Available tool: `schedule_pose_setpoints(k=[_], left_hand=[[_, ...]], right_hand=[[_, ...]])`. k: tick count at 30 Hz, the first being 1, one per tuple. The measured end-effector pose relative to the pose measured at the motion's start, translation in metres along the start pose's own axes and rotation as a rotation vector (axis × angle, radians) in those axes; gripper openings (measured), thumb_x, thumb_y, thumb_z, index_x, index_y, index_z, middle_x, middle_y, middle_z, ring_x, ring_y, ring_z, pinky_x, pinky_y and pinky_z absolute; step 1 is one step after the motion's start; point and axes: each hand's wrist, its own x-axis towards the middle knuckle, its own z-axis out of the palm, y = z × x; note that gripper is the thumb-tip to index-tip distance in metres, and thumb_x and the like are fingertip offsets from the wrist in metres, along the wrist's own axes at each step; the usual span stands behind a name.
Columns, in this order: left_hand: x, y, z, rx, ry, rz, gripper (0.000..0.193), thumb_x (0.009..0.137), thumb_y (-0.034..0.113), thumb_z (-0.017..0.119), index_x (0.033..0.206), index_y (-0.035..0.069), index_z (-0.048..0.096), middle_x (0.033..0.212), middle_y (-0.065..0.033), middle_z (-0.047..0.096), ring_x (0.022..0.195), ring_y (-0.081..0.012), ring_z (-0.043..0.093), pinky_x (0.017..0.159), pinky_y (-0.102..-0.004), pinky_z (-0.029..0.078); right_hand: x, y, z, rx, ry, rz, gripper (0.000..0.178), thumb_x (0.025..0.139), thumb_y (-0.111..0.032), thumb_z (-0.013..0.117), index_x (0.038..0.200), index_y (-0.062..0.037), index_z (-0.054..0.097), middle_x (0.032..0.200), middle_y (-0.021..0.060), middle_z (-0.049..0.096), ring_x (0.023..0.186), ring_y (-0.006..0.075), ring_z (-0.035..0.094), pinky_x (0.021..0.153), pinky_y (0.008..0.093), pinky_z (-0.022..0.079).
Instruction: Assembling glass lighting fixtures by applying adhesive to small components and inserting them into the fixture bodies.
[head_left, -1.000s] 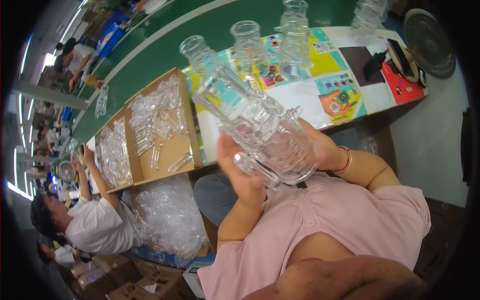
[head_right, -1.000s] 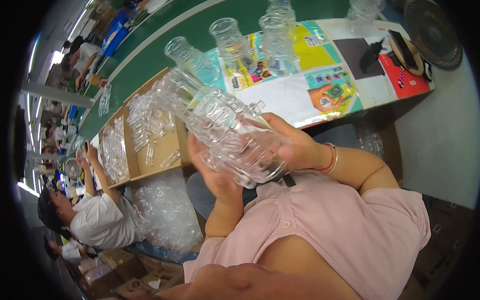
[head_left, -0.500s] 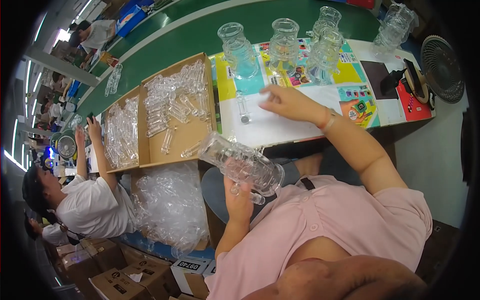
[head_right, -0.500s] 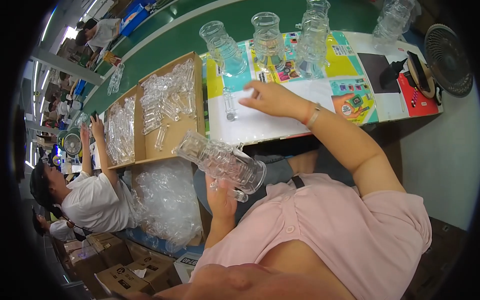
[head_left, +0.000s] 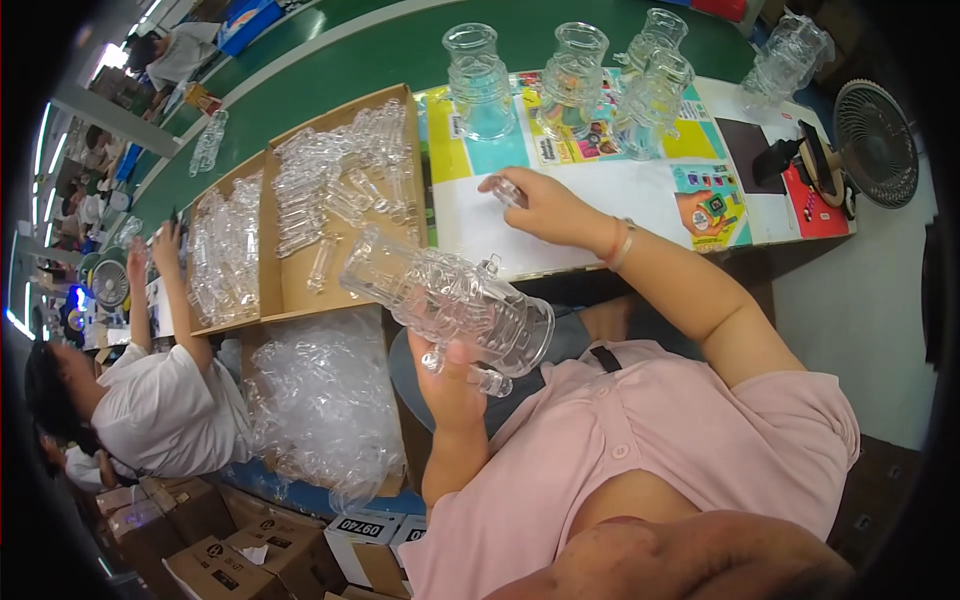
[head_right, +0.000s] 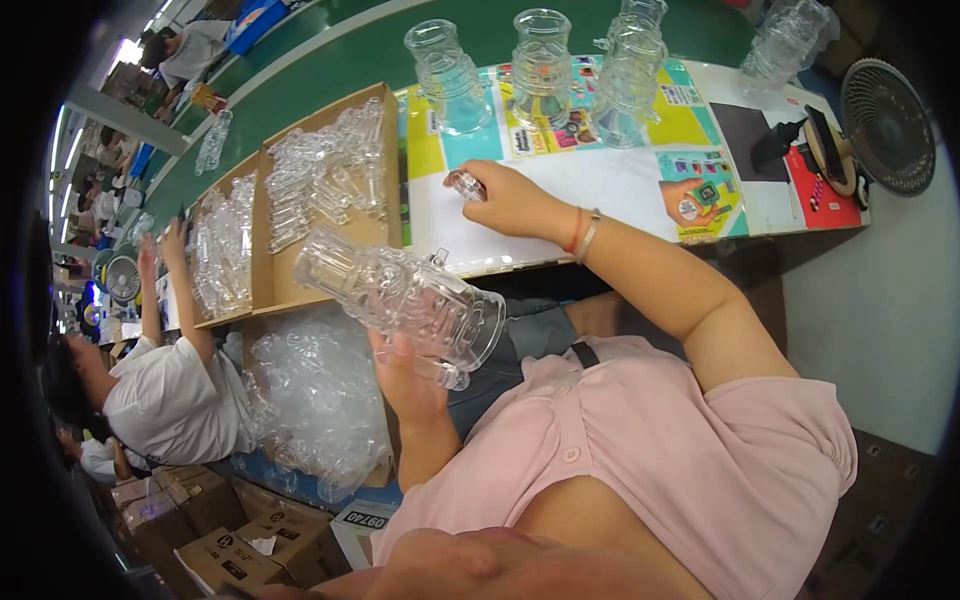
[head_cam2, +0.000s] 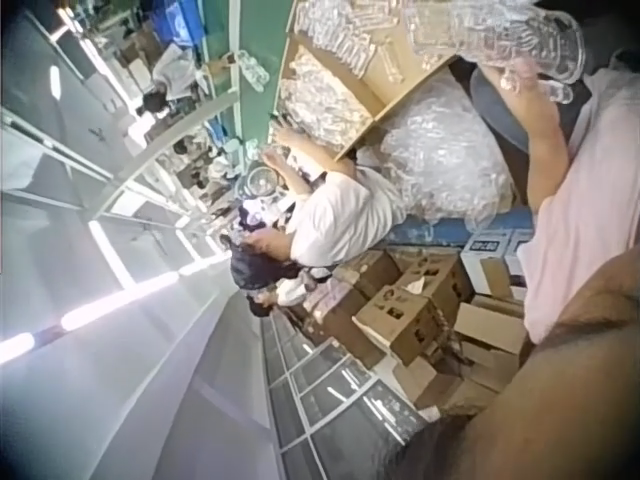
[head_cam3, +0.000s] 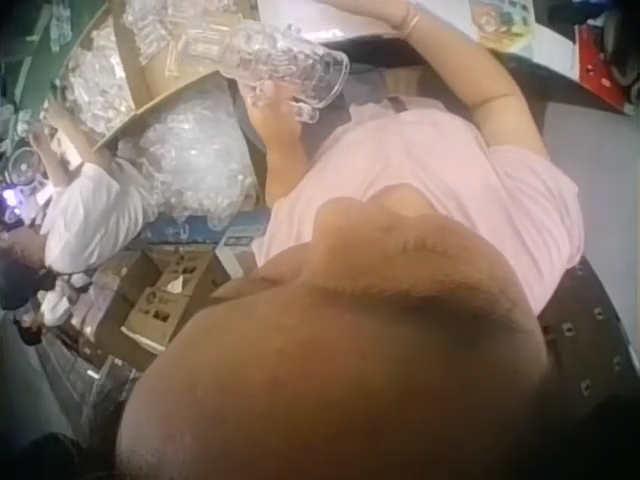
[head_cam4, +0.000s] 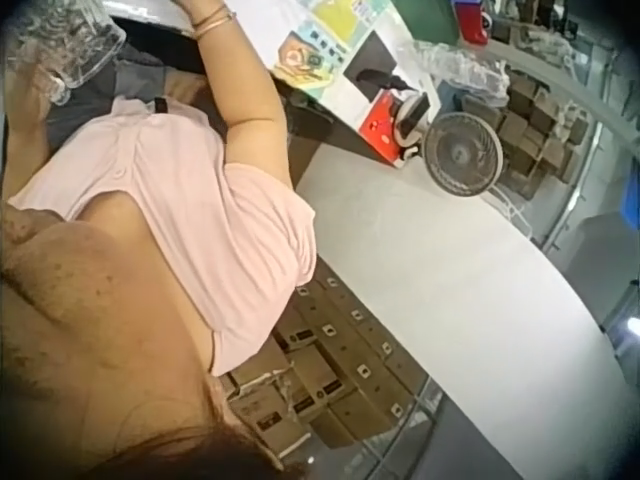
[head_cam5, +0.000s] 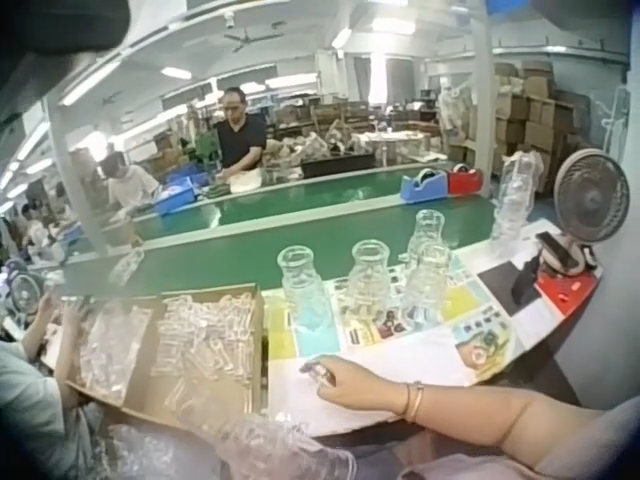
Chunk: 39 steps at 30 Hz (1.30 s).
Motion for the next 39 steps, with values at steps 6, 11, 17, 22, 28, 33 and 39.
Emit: schedule_pose_setpoints(k=[6,11,17,22,28,33,39], left_hand=[[0.006,0.0,0.021,-0.078,-0.124,-0.104,0.081,0.075,0.029,0.068,0.133,-0.003,0.02,0.125,-0.0168,0.038,0.115,-0.0277,0.041,0.097,-0.0393,0.033],[0.008,-0.009,0.034,0.004,-0.209,-0.183,0.083,0.073,0.031,0.07,0.132,-0.003,0.022,0.123,-0.0164,0.039,0.113,-0.0262,0.043,0.095,-0.039,0.036],[0.004,-0.018,0.042,0.072,-0.19,-0.144,0.082,0.073,0.032,0.07,0.131,-0.003,0.023,0.12,-0.0156,0.042,0.11,-0.024,0.045,0.093,-0.0364,0.038],[0.003,-0.019,0.051,0.096,-0.189,-0.163,0.083,0.073,0.032,0.07,0.131,-0.003,0.023,0.12,-0.0157,0.042,0.11,-0.0235,0.045,0.093,-0.0358,0.037],[0.003,-0.025,0.05,0.147,-0.243,-0.181,0.084,0.073,0.033,0.071,0.132,-0.004,0.023,0.122,-0.0159,0.042,0.11,-0.0238,0.045,0.093,-0.0364,0.037],[0.007,-0.03,0.046,0.078,-0.349,-0.213,0.09,0.069,0.032,0.075,0.132,-0.004,0.022,0.124,-0.0167,0.041,0.113,-0.0243,0.045,0.094,-0.0373,0.038],[-0.001,-0.033,0.041,0.263,-0.614,-0.352,0.075,0.063,0.02,0.081,0.122,-0.004,0.042,0.12,-0.0129,0.049,0.109,-0.0208,0.049,0.093,-0.0345,0.039]], right_hand=[[-0.069,-0.037,-0.026,1.022,-0.179,0.307,0.045,0.077,-0.007,0.055,0.12,-0.001,0.042,0.085,0.0001,0.043,0.065,0.0053,0.038,0.055,0.0179,0.033],[-0.091,-0.041,-0.034,1.045,-0.141,0.232,0.05,0.091,-0.035,0.044,0.126,0.0015,0.039,0.088,-0.0009,0.043,0.065,0.006,0.039,0.059,0.0169,0.034],[-0.103,-0.039,-0.043,0.814,-0.086,0.166,0.053,0.095,-0.04,0.029,0.125,0.0019,0.041,0.082,-0.0031,0.045,0.065,0.0048,0.039,0.062,0.0186,0.035],[-0.108,-0.036,-0.047,0.668,-0.053,0.119,0.05,0.096,-0.037,0.028,0.124,0.0022,0.044,0.082,-0.0006,0.046,0.067,0.0062,0.039,0.064,0.0197,0.034],[-0.117,-0.037,-0.039,0.225,0.173,-0.103,0.048,0.095,-0.033,0.03,0.123,0.0032,0.044,0.083,0.0074,0.044,0.074,0.0153,0.041,0.072,0.0268,0.035],[-0.125,-0.034,-0.053,0.168,0.121,-0.181,0.051,0.095,-0.036,0.029,0.123,0.0041,0.044,0.088,0.0099,0.048,0.078,0.0182,0.045,0.076,0.029,0.036],[-0.113,-0.031,-0.066,0.958,-0.105,-0.104,0.067,0.091,-0.05,0.028,0.131,0.0046,0.028,0.127,0.0158,0.041,0.119,0.0251,0.04,0.103,0.0374,0.026]])
